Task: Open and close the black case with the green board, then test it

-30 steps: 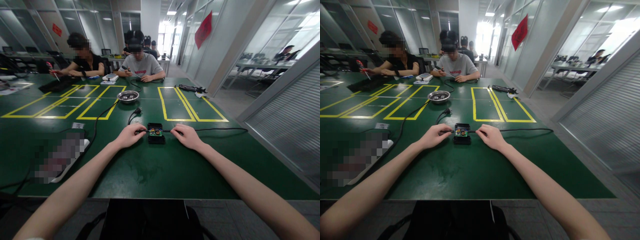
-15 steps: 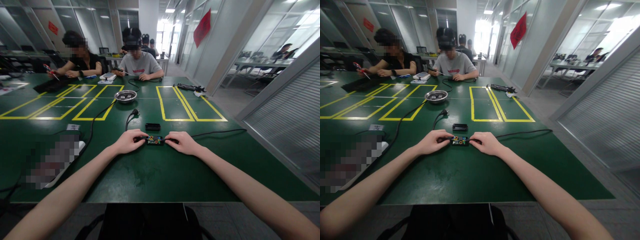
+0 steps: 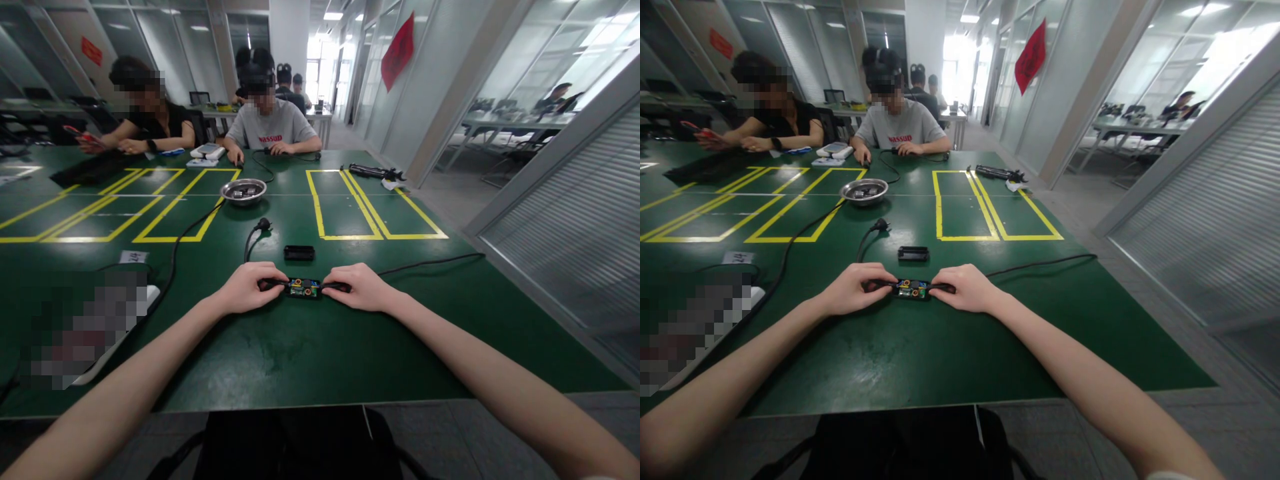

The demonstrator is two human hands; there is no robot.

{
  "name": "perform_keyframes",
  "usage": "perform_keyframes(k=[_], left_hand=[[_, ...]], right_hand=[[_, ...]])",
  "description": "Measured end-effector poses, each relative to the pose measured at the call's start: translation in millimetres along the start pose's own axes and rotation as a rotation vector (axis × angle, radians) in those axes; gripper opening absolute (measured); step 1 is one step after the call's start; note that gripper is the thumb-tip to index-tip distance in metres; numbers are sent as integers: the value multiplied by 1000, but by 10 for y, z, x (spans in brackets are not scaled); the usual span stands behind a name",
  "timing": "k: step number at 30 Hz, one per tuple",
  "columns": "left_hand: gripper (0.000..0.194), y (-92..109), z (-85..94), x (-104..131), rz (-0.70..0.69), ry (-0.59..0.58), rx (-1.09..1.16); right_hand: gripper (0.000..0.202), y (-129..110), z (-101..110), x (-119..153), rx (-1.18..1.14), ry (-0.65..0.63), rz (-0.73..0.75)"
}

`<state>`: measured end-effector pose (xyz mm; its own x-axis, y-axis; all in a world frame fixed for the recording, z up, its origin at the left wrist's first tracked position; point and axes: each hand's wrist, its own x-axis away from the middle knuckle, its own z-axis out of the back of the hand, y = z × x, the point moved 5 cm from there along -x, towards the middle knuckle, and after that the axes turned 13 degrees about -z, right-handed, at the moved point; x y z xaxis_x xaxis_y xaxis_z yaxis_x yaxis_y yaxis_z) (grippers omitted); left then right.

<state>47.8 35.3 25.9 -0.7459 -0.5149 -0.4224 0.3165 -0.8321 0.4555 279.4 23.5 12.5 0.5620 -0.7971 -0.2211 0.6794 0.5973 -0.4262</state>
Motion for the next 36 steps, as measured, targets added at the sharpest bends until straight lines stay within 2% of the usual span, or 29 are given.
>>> perform_keyframes(k=[10,16,22,27,31,36], left_hand=[[20,-14,-12,7,-46,23,10],[19,-7,-37,-3,-77,25,8],[15,36,-39,-41,-67,92,45],[16,4,-65,-65,40,94,137],[21,-47,-82,-85,118,84,175],[21,-57,-99,-110,127,57,147]], right_hand=[[23,-18,-33,-18,5,-38,-4],[31,-30,-10,-47,-7,18,15],[31,-9,-22,-62,-97,41,-42],[28,37,-27,-85,-227,43,-148],[27,31,-34,-105,-278,-8,-169],[27,40,-43,-120,-295,-59,-240]])
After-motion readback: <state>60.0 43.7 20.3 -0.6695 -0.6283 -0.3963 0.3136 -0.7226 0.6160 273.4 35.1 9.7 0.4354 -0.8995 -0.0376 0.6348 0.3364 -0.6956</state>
